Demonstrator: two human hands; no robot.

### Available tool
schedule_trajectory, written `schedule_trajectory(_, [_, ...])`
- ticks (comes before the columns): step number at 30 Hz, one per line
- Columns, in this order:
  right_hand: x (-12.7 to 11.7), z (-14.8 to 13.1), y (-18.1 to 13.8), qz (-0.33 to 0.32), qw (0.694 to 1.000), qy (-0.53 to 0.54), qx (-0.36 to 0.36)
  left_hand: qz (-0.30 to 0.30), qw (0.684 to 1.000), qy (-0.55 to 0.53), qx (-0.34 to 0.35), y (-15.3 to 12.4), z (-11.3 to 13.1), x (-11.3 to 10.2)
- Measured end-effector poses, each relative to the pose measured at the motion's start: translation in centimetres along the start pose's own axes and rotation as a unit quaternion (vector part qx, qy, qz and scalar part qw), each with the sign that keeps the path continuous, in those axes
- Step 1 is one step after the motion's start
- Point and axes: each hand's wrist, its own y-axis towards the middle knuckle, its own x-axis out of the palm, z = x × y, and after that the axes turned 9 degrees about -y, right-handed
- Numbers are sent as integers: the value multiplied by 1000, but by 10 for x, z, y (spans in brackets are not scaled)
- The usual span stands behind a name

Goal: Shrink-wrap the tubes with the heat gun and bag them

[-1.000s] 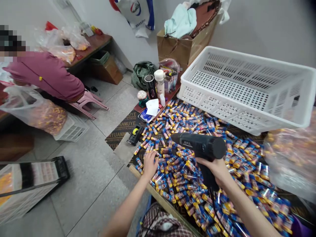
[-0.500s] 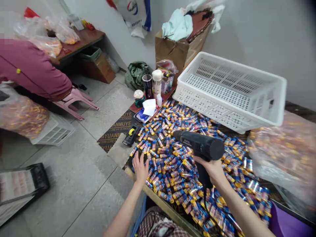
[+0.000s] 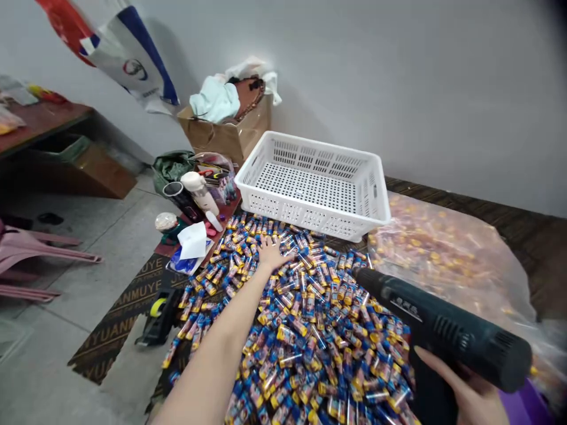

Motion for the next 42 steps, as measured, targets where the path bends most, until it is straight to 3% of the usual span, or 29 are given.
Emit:
schedule_trajectory(2, [4, -2, 19, 1, 1000, 4, -1, -13, 997, 23, 69, -18, 6, 16])
schedule_trajectory(5, [29, -8, 46, -19, 1000, 6, 10, -36, 988, 42, 146, -53, 15, 36])
schedule_trajectory(9, [86, -23, 68, -120, 993, -14, 3, -54, 985, 7, 162, -94, 22, 52])
schedule_trajectory(14, [152, -30, 68, -249, 965, -52, -57, -46, 981, -82, 171, -145, 21, 50])
schedule_trajectory(19, [195, -28, 55, -364, 924, -86, -79, 53, 981, -145, 118, -202, -7, 46])
schedule_trajectory(24, [230, -35, 37, -406, 900, -102, -118, 155, 976, -147, 33, -242, -53, 49])
schedule_trajectory(27, [238, -41, 28, -391, 899, -118, -158, 191, 972, -137, -4, -259, -78, 49])
schedule_trajectory(30, [231, -43, 23, -396, 889, -153, -173, 212, 968, -129, -29, -272, -96, 49])
schedule_trajectory(33, [214, -40, 21, -417, 883, -163, -139, 229, 964, -133, -34, -265, -105, 43])
schedule_trajectory(35, [200, -36, 20, -390, 901, -146, -119, 240, 960, -138, -27, -238, -104, 31])
schedule_trajectory(39, [167, -34, 19, -259, 957, -83, -100, 211, 973, -97, 2, -134, -81, -1])
schedule_trajectory(42, [134, -40, 19, -170, 983, -53, -41, 59, 997, 4, 55, -55, -53, -9])
